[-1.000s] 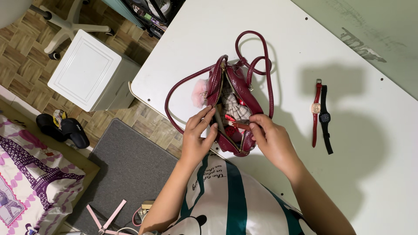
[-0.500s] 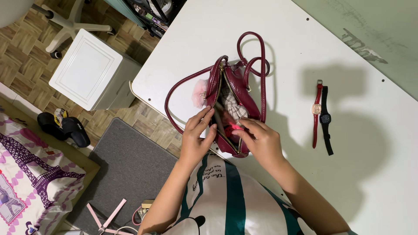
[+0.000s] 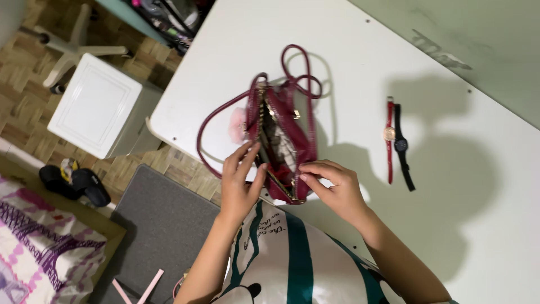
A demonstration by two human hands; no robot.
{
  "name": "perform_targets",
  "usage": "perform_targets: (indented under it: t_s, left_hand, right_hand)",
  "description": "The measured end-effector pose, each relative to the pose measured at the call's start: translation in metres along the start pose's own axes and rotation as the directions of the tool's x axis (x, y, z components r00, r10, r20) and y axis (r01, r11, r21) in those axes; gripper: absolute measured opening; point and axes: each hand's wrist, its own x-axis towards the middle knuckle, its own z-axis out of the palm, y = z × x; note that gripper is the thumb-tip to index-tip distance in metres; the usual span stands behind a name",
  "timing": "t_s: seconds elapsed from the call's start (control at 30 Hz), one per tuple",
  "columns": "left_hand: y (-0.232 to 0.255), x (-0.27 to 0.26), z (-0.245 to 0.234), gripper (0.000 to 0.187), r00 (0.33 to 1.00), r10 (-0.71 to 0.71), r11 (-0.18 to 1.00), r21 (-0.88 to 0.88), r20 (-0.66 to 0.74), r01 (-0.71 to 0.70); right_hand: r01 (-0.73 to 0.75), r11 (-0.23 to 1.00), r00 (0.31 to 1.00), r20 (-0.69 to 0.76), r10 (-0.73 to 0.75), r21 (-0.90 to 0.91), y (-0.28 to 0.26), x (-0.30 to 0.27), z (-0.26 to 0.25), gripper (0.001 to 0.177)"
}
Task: The person packs a maroon handbag with daily essentials on a white table. They place a pink compact, a round tin, a foundation bottle, a red lipstick, a pink tube, a plaid cloth, a pink hair clip, a white tube, a red watch, and a black watch into the bag, then zip it closed.
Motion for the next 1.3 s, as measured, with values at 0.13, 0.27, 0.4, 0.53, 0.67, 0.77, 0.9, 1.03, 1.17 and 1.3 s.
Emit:
perform_targets:
  t_s: [0.13, 0.27, 0.4, 0.53, 0.67, 0.77, 0.9, 1.03, 1.17, 1.3]
  left_hand:
    - [0.033, 0.004, 0.011, 0.045, 0.993, 0.114, 0.993, 0.026, -0.01, -0.114]
    - [0.073, 0.01, 0.042, 0.043, 0.964, 0.25, 0.966, -0.084, 0.087, -0.243]
    - [0.107, 0.012, 0.094, 0.048, 0.919, 0.302, 0.944, -0.214, 0.255, -0.251]
    - [0.124, 0.022, 0.16, 0.053, 0.901, 0.276, 0.947, -0.254, 0.335, -0.196]
    - [0.123, 0.024, 0.217, 0.055, 0.896, 0.179, 0.969, -0.232, 0.407, -0.089]
    - [0.115, 0.019, 0.245, 0.058, 0.879, 0.113, 0.977, -0.213, 0.462, -0.014]
    - [0.101, 0.011, 0.268, 0.06, 0.879, 0.069, 0.972, -0.229, 0.472, 0.047]
    - [0.086, 0.006, 0.28, 0.058, 0.882, -0.004, 0.946, -0.284, 0.472, 0.156]
    - [0.07, 0.0, 0.29, 0.057, 0.861, -0.135, 0.861, -0.372, 0.491, 0.347]
    - [0.062, -0.006, 0.293, 0.057, 0.847, -0.206, 0.793, -0.423, 0.491, 0.439]
  right_hand:
    - [-0.125, 0.981, 0.98, -0.139, 0.146, 0.145, 0.032, -0.022, -0.032, 0.015]
    - [-0.209, 0.967, 0.885, -0.394, 0.249, 0.142, 0.084, -0.034, -0.071, 0.018]
    - [-0.297, 0.943, 0.846, -0.499, 0.187, -0.15, 0.132, -0.04, -0.109, 0.026]
    - [-0.418, 0.856, 0.839, -0.491, 0.234, -0.306, 0.171, -0.029, -0.12, 0.036]
    - [-0.401, 0.783, 0.876, -0.449, 0.176, -0.475, 0.196, -0.02, -0.118, 0.038]
    - [-0.37, 0.731, 0.901, -0.415, 0.13, -0.574, 0.207, -0.018, -0.115, 0.038]
    - [-0.331, 0.702, 0.919, -0.385, 0.088, -0.63, 0.213, -0.019, -0.112, 0.041]
    - [-0.306, 0.716, 0.934, -0.346, 0.095, -0.628, 0.212, -0.025, -0.107, 0.033]
    - [-0.275, 0.764, 0.945, -0.311, 0.103, -0.583, 0.211, -0.029, -0.1, 0.034]
    - [-0.295, 0.827, 0.939, -0.307, 0.157, -0.479, 0.203, -0.033, -0.093, 0.05]
